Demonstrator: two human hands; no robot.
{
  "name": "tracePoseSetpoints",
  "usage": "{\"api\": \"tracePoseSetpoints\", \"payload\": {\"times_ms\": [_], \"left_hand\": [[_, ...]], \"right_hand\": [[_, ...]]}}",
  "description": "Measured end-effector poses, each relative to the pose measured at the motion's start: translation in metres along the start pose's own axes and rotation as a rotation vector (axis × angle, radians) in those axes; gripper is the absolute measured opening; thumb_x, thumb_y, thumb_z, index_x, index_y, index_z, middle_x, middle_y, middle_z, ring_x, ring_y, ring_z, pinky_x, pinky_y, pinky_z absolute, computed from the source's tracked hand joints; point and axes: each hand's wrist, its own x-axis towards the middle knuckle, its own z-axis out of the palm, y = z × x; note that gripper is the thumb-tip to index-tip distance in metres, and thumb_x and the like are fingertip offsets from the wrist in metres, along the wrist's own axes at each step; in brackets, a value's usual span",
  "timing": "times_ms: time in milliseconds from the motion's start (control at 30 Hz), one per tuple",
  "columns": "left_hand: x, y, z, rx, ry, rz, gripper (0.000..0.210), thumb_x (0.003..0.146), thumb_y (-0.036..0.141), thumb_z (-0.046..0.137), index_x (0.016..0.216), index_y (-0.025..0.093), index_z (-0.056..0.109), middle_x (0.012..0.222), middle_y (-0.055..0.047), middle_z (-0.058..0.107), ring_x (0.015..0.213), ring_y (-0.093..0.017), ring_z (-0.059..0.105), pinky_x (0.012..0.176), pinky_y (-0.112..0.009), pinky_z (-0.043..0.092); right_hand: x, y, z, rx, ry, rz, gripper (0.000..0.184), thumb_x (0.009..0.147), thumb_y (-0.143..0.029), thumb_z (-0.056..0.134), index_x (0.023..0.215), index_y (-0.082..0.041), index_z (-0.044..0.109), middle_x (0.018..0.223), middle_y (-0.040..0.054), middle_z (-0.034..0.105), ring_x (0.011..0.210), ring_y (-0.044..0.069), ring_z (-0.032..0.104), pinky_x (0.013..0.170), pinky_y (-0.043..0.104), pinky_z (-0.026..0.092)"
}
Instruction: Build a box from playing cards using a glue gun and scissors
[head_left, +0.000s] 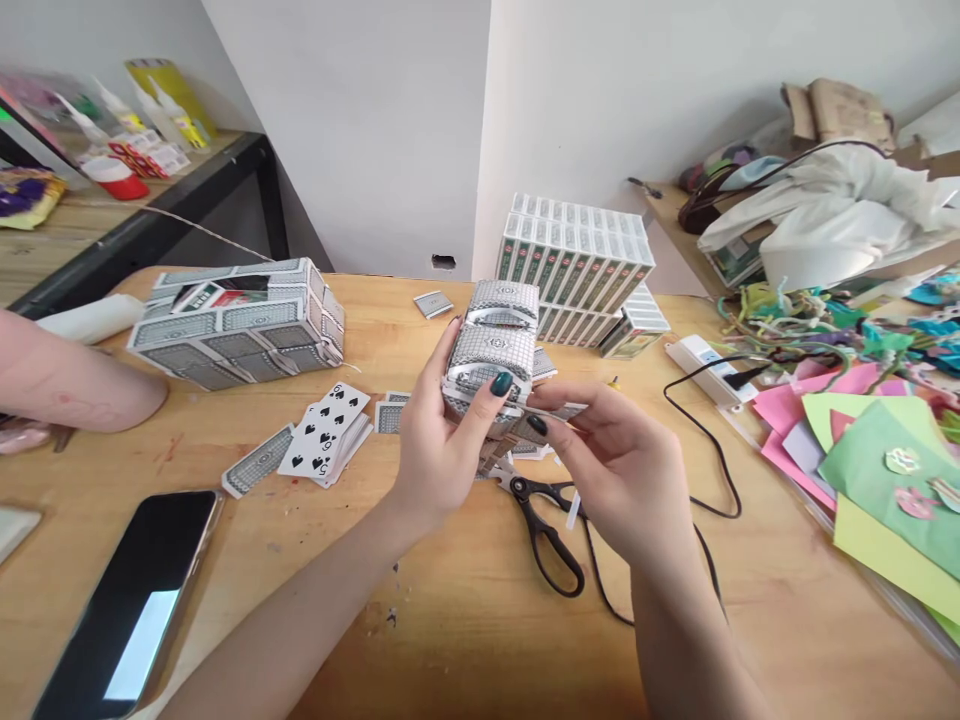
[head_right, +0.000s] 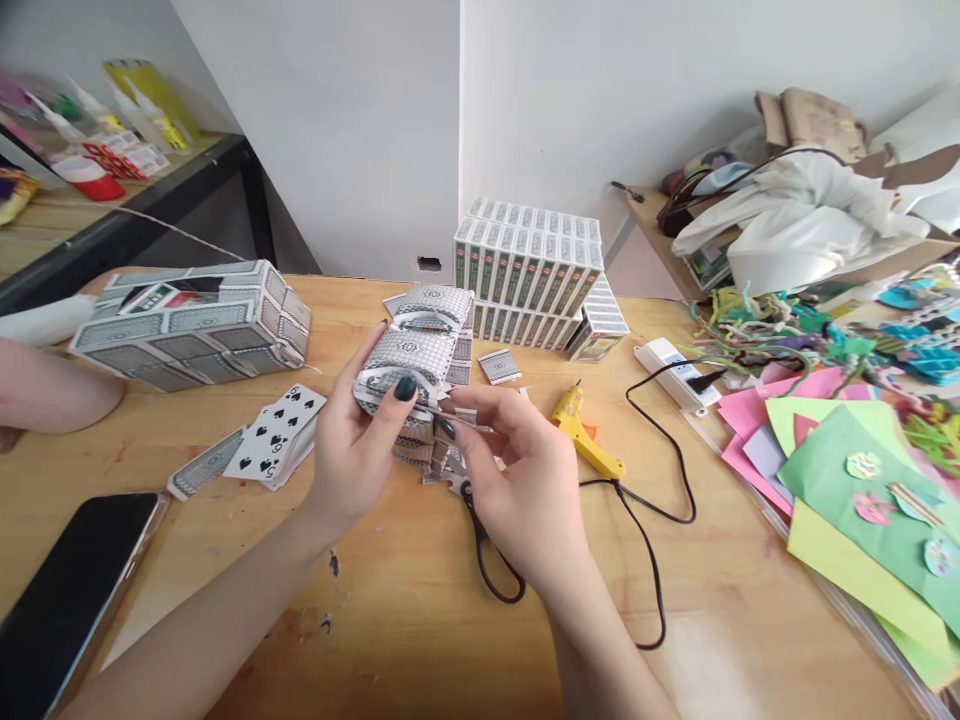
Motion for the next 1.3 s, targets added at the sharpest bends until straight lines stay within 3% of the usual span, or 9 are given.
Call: {"api": "tracePoseSetpoints", "payload": {"times_ms": [167,300,600,867,933,1067,1200,1300], "left_hand": [[0.0,-0.001,0.0,-0.023,0.019,0.011,0.054,0.084,0.035,0.056,0.134,0.025,0.039,0.139,-0.007,0.043,0.125,-0.023,0.043,0.103,-0.038,0.037],[0.0,0.001,0.0,-0.026,0.03,-0.004,0.054,0.084,0.035,0.055,0.134,0.025,0.038,0.14,-0.007,0.042,0.126,-0.022,0.042,0.104,-0.037,0.037],[0.0,0.003,0.0,-0.025,0.04,-0.031,0.055,0.084,0.036,0.055,0.134,0.023,0.038,0.135,-0.008,0.048,0.121,-0.021,0.048,0.099,-0.034,0.042],[0.0,0.001,0.001,-0.019,0.033,-0.002,0.054,0.084,0.036,0.055,0.134,0.023,0.039,0.135,-0.008,0.047,0.119,-0.021,0.049,0.098,-0.034,0.042],[0.0,0.0,0.0,-0.014,0.041,0.015,0.052,0.084,0.035,0.054,0.133,0.023,0.04,0.134,-0.008,0.048,0.121,-0.021,0.048,0.1,-0.035,0.041],[0.002,0.0,-0.001,-0.025,0.04,0.028,0.048,0.084,0.034,0.054,0.13,0.023,0.043,0.13,-0.008,0.052,0.118,-0.021,0.05,0.099,-0.036,0.041],[0.003,0.0,-0.001,-0.027,0.039,0.024,0.048,0.084,0.034,0.055,0.129,0.022,0.044,0.13,-0.008,0.052,0.118,-0.022,0.05,0.099,-0.037,0.041],[0.003,0.0,0.0,-0.032,0.039,0.025,0.046,0.084,0.034,0.055,0.127,0.022,0.046,0.129,-0.008,0.053,0.117,-0.021,0.051,0.098,-0.037,0.042]], "right_hand": [[-0.003,0.0,-0.005,-0.306,0.139,-0.117,0.011,0.077,-0.013,0.054,0.075,-0.02,0.063,0.068,-0.0007,0.066,0.062,0.012,0.061,0.059,0.025,0.052],[-0.004,0.0,0.003,-0.418,0.205,-0.204,0.014,0.077,-0.01,0.052,0.071,-0.019,0.06,0.063,-0.0017,0.062,0.056,0.011,0.058,0.053,0.023,0.047],[-0.005,-0.003,0.01,-0.462,0.239,-0.307,0.015,0.076,-0.006,0.052,0.073,-0.019,0.058,0.065,-0.0023,0.063,0.059,0.01,0.059,0.057,0.021,0.047],[-0.003,0.011,0.016,-0.346,0.301,-0.235,0.013,0.078,-0.011,0.052,0.072,-0.019,0.059,0.062,-0.0023,0.06,0.055,0.01,0.056,0.054,0.023,0.047],[-0.002,0.011,0.013,-0.305,0.274,-0.236,0.011,0.078,-0.013,0.053,0.073,-0.02,0.06,0.065,-0.0016,0.062,0.059,0.011,0.057,0.057,0.024,0.049],[0.001,0.004,-0.001,-0.299,0.086,-0.214,0.009,0.079,-0.018,0.056,0.079,-0.02,0.065,0.075,0.0008,0.068,0.069,0.014,0.062,0.066,0.028,0.052],[0.005,0.0,-0.01,-0.411,-0.01,-0.189,0.007,0.076,-0.018,0.059,0.072,-0.02,0.064,0.065,-0.0013,0.064,0.056,0.011,0.057,0.055,0.024,0.049],[0.005,0.0,-0.009,-0.366,-0.042,-0.15,0.006,0.076,-0.016,0.059,0.074,-0.019,0.063,0.066,-0.0024,0.064,0.054,0.008,0.058,0.052,0.02,0.049]]}}
